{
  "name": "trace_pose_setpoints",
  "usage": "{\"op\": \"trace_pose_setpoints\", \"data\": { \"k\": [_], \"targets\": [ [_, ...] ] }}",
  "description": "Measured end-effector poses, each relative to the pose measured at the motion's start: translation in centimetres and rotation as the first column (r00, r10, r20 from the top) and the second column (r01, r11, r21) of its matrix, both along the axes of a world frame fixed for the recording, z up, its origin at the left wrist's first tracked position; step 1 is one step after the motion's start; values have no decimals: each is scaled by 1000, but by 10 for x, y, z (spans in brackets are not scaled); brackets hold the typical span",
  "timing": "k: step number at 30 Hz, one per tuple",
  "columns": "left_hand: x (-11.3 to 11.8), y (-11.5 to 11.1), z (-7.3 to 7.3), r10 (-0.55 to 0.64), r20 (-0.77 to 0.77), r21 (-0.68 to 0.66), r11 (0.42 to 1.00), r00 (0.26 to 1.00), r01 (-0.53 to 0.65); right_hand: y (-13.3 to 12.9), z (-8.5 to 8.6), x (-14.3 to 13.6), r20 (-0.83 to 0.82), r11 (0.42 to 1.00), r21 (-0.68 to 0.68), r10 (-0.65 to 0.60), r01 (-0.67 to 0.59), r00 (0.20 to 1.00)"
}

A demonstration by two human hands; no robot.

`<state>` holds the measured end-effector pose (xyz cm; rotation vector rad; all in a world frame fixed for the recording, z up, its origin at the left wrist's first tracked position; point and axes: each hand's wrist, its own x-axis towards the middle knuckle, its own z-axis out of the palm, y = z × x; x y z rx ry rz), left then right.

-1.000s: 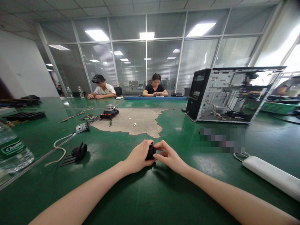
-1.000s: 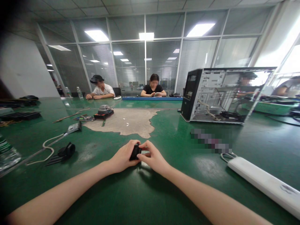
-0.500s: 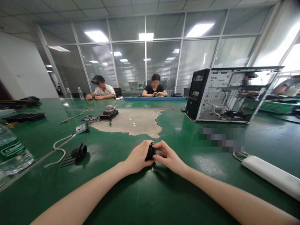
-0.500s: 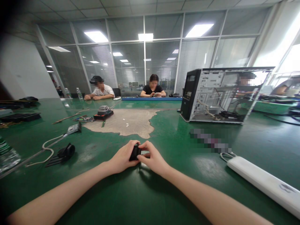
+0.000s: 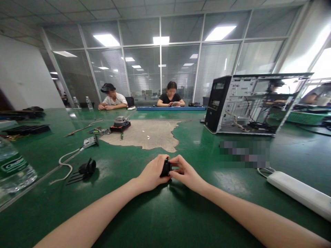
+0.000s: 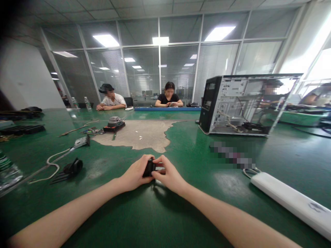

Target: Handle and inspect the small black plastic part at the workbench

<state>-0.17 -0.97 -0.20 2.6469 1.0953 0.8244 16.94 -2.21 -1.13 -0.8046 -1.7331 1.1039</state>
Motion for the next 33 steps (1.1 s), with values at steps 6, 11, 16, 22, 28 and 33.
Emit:
{"op": "trace_pose_setpoints", "data": {
  "k": [6, 11, 16, 22, 28, 33],
  "targets": [
    [1, 0, 0, 5, -7, -2, 1000, 1000, -5, 2, -2, 1, 8, 1000, -22, -16, 17, 1000],
    [0, 1, -1, -6, 1, -5, 1000, 1000, 6, 2, 1, 1, 68, 999, -32, -33, 35, 997],
    [0, 1, -1, 3, 1, -7, 1000, 1000, -3, 1, 1, 0, 7, 1000, -11, 15, -15, 1000],
    [1, -1, -1, 10, 11, 2, 1000, 1000, -10, 3, -3, 1, 16, 1000, -7, -27, 27, 1000],
    [1, 0, 0, 4, 19, -13, 1000, 1000, -3, 3, 0, 0, 43, 999, -29, -24, 25, 999],
    [1, 1, -2, 20, 5, -15, 1000, 1000, -20, 2, -1, 0, -33, 1000, 2, 1, -1, 999]
  ]
}}
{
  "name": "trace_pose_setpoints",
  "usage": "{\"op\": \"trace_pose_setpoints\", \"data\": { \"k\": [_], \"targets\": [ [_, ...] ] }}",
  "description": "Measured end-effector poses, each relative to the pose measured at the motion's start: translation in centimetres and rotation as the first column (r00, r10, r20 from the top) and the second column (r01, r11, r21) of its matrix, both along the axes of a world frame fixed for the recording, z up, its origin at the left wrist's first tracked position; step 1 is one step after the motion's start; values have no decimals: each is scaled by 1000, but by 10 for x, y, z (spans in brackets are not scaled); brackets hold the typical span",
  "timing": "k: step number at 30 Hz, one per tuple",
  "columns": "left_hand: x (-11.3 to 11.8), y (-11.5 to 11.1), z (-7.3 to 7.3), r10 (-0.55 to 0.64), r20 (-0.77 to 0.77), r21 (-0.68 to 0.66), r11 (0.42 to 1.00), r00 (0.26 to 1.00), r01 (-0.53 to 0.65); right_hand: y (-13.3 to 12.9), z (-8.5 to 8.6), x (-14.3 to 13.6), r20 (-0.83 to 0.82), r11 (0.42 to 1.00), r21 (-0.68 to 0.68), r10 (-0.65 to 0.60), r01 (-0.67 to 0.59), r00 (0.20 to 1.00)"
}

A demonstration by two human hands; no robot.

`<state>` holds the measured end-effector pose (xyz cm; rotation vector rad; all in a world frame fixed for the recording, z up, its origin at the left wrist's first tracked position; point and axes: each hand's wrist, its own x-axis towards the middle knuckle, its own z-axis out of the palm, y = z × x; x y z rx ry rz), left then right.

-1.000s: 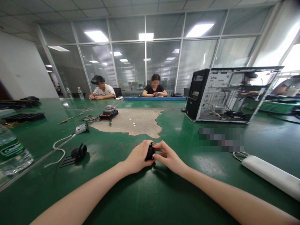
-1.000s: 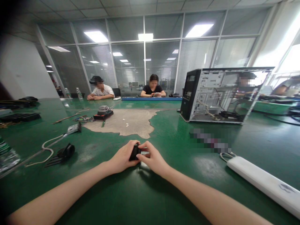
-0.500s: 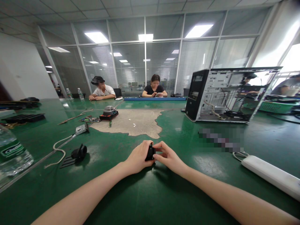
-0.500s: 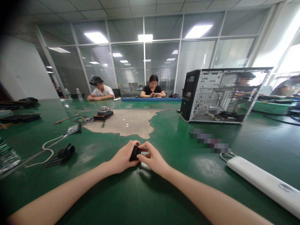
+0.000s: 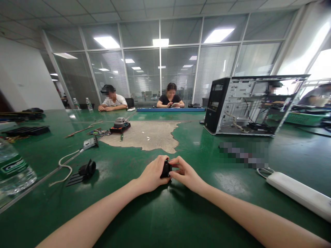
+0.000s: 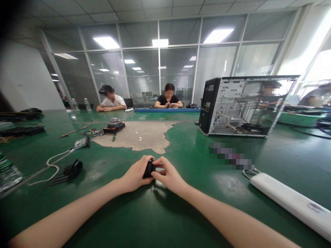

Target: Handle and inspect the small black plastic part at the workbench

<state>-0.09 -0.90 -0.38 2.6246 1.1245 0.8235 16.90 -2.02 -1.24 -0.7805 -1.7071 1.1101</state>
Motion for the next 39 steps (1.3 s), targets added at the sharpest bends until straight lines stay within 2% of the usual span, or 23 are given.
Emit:
{"op": "trace_pose_setpoints", "data": {
  "k": [9, 15, 25, 31, 39],
  "targets": [
    [0, 0, 1, -3, -14, 7, 1000, 1000, 3, 0, 2, 2, 97, 998, -39, -34, 38, 995],
    [0, 1, 1, -2, -9, -5, 1000, 1000, 2, -2, 2, 1, 4, 1000, -25, 14, -14, 1000],
    [1, 1, 0, 1, -17, 5, 1000, 1000, -1, -1, 3, 1, 71, 999, -50, -18, 21, 997],
    [0, 2, -1, 10, -16, -5, 1000, 1000, -10, -2, 1, 2, 12, 1000, 0, 1, -1, 1000],
    [1, 2, 0, 0, 13, -16, 1000, 1000, 0, -1, 4, 1, 54, 998, -41, -43, 45, 998]
  ]
}}
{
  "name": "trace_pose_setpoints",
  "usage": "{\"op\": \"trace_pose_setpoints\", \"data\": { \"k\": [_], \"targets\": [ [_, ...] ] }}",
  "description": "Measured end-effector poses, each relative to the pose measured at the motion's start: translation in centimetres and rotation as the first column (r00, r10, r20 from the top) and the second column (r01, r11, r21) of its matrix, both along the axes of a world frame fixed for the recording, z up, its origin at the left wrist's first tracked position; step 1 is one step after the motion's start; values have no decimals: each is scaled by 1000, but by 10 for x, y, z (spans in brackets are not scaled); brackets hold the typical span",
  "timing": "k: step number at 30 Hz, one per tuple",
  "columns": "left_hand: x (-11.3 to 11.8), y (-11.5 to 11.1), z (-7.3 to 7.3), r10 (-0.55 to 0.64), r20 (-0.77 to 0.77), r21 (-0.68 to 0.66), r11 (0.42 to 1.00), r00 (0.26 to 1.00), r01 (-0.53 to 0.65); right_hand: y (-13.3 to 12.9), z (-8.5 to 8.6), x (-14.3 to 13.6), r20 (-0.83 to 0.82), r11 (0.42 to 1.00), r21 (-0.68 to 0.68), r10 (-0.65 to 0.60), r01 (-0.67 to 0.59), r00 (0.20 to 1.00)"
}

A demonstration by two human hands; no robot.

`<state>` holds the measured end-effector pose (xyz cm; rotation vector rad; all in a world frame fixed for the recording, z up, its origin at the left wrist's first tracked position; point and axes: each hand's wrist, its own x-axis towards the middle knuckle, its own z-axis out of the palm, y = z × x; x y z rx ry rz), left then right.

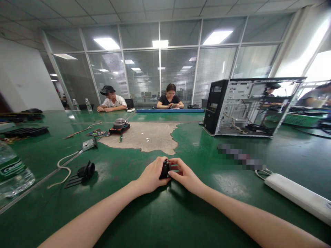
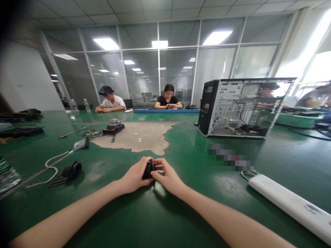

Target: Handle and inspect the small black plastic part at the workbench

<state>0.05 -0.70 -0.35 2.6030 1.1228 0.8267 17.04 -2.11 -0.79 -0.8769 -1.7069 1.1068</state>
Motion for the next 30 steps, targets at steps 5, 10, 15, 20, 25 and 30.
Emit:
{"op": "trace_pose_setpoints", "data": {
  "k": [5, 10, 15, 20, 25, 30],
  "targets": [
    [-1, -1, 0, -2, 1, -6, 1000, 1000, 2, -1, -1, -1, -10, 1000, 10, 28, -27, 1000],
    [-2, -2, 1, 5, 13, -21, 1000, 1000, -5, -2, -1, -2, -72, 999, 5, 36, -36, 997],
    [-1, -3, 3, 3, 1, -13, 1000, 1000, -3, 0, -1, -1, -33, 1000, -11, 7, -8, 999],
    [-1, -3, 2, -7, 4, -12, 1000, 1000, 7, 0, -2, 0, 15, 1000, -18, 3, -2, 1000],
    [-2, -2, 1, 5, 1, -27, 1000, 1000, -5, -2, -1, -1, -62, 999, -3, 51, -52, 997],
    [-2, -2, 1, 14, -10, -20, 1000, 1000, -14, 0, -1, -1, -61, 999, -20, 33, -35, 998]
  ]
}}
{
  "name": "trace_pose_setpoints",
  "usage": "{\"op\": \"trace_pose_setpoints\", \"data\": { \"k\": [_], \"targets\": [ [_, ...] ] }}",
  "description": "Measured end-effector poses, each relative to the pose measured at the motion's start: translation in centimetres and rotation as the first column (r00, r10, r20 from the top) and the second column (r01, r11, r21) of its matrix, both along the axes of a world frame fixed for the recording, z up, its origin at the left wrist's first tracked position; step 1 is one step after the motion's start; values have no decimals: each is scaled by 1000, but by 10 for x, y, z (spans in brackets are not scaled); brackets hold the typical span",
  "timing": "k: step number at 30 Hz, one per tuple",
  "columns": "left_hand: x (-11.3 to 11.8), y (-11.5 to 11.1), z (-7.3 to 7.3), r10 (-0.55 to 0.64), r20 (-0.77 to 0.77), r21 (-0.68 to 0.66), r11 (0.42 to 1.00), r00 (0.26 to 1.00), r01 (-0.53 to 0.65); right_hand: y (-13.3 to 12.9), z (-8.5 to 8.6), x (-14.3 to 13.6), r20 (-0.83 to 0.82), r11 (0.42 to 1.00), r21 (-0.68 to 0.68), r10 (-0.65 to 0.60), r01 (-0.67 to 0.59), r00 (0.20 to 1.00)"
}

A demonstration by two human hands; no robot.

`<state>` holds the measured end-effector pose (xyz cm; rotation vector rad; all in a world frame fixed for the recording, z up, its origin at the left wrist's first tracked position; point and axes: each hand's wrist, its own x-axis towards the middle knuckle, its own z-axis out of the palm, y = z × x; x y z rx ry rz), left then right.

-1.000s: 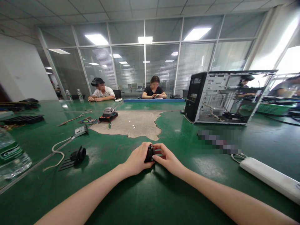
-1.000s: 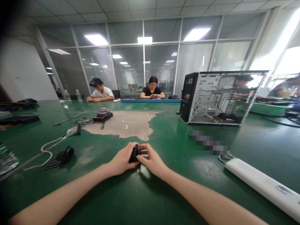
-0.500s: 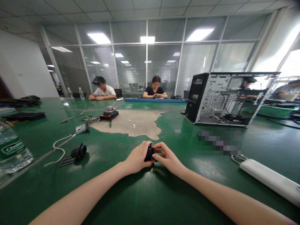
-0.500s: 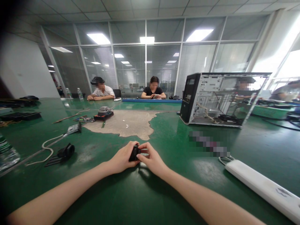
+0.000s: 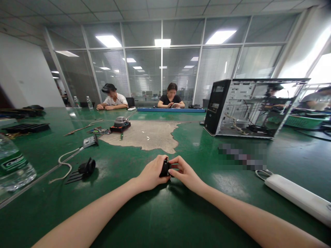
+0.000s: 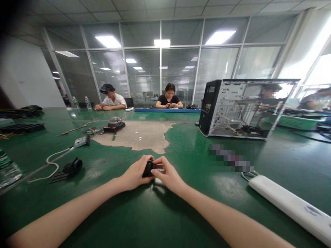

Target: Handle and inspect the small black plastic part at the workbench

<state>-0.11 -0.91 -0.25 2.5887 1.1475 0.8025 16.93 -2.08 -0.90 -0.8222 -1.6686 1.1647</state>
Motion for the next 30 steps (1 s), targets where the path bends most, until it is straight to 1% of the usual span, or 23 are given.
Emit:
{"op": "trace_pose_setpoints", "data": {
  "k": [7, 11, 14, 22, 27, 30],
  "targets": [
    [0, 0, 0, -23, 2, 21, 1000, 1000, 22, 1, 0, 1, 68, 1000, 5, -10, 9, 998],
    [-1, 0, 1, -20, -8, 16, 1000, 1000, 20, -1, 0, 0, 24, 999, 25, 23, -23, 999],
    [-1, 0, 0, -20, -2, 15, 1000, 1000, 20, -1, 0, 0, 5, 1000, 7, 23, -23, 1000],
    [0, 1, 0, -24, 10, -1, 1000, 1000, 24, 2, -2, 1, 38, 1000, -5, -12, 12, 999],
    [0, 2, 0, -20, 0, -2, 1000, 1000, 20, 0, -2, 2, -3, 999, 5, 42, -42, 999],
    [0, 2, 0, -13, -7, 5, 1000, 1000, 13, 0, -2, 1, -31, 999, -16, 42, -43, 999]
  ]
}}
